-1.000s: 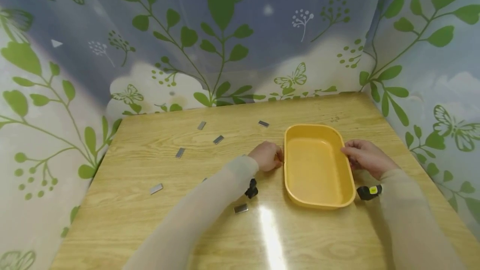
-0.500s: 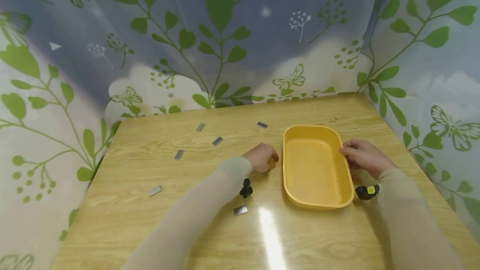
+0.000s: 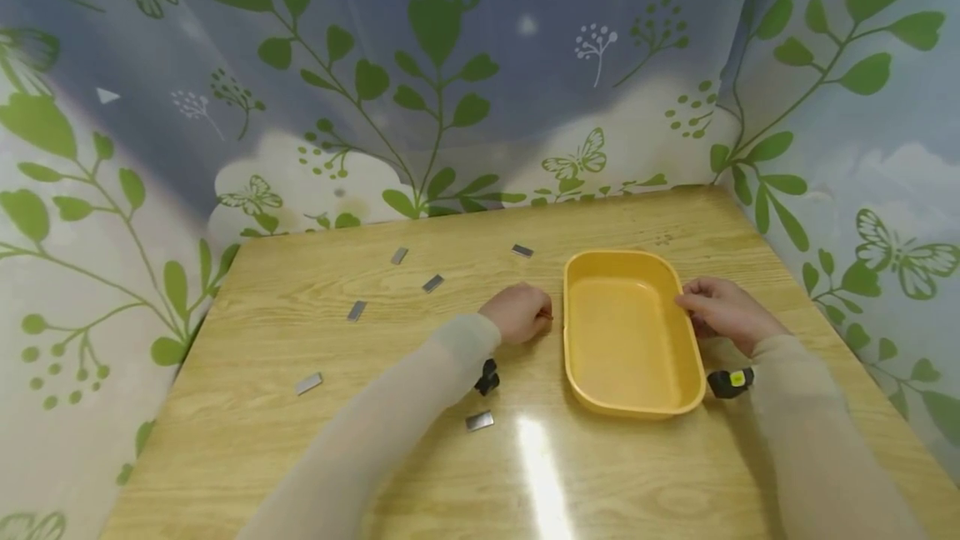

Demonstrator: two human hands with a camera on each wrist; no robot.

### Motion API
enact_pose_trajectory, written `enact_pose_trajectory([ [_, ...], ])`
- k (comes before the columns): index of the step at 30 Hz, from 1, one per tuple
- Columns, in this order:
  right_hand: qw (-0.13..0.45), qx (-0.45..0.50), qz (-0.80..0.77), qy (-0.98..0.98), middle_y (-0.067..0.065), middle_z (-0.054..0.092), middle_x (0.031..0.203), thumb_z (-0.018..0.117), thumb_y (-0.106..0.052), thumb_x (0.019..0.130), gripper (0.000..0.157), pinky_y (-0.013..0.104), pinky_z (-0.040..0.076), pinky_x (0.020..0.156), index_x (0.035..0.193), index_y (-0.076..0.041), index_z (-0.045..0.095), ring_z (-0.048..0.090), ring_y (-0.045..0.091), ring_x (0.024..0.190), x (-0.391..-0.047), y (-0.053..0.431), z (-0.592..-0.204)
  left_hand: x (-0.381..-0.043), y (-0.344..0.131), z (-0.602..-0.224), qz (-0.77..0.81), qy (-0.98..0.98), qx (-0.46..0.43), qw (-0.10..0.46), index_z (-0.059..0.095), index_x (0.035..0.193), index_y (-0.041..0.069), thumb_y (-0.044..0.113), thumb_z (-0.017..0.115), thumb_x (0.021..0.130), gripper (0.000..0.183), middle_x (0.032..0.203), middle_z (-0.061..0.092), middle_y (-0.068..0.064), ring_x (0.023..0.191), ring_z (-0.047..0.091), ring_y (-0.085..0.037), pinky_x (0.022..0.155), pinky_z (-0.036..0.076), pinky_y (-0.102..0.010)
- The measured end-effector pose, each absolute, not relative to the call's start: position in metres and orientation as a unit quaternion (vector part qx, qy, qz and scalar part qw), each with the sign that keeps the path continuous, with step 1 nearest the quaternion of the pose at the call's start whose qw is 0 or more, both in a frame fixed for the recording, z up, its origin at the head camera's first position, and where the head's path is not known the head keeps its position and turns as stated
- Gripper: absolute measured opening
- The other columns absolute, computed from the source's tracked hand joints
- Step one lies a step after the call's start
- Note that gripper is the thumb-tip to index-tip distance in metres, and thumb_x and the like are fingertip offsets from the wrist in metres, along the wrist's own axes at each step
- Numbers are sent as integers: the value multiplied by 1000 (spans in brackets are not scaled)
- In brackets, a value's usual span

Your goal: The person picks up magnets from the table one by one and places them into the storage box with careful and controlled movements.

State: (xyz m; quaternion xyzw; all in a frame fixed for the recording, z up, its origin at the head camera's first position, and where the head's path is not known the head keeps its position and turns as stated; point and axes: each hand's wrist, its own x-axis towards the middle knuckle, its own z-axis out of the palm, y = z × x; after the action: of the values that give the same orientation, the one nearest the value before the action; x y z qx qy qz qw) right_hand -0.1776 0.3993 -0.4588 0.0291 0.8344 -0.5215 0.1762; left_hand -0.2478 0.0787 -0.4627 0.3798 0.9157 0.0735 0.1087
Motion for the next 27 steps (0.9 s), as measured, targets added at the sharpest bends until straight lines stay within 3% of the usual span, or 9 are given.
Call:
enact_pose_trajectory([
  [7,175,30,-514,839,7,45,79,45,-28,103,37,36,54,67,113,8,42,53,15,70,-179,399,-458,-248,86,-432,147,907,391,57,62,93,17,23,51,101,15,85,60,9,74,54,-6,71,44,-20],
  [10,173,32,-511,841,7,47,81,45,-28,103,37,37,55,67,112,8,43,53,15,70,-179,400,-459,-240,99,-415,165,906,385,66,66,104,15,22,49,102,19,95,64,8,83,58,-5,77,45,-18],
  [14,173,33,-511,842,7,51,84,45,-27,103,38,36,55,68,114,9,43,55,15,72,-180,402,-461,-222,126,-403,187,906,365,107,67,110,18,24,51,101,20,101,65,10,86,58,-2,74,45,-15],
  [21,171,29,-525,833,7,54,86,43,-25,104,40,36,55,69,119,11,41,58,13,74,-182,400,-463,-199,170,-401,247,915,276,159,68,89,19,27,61,96,13,81,60,13,66,52,-1,60,42,-16],
  [27,170,28,-526,833,8,57,89,43,-24,104,40,36,56,69,120,13,41,61,14,75,-180,400,-460,-193,199,-410,331,907,169,200,64,71,17,25,66,90,21,66,54,9,55,46,-7,50,37,-20],
])
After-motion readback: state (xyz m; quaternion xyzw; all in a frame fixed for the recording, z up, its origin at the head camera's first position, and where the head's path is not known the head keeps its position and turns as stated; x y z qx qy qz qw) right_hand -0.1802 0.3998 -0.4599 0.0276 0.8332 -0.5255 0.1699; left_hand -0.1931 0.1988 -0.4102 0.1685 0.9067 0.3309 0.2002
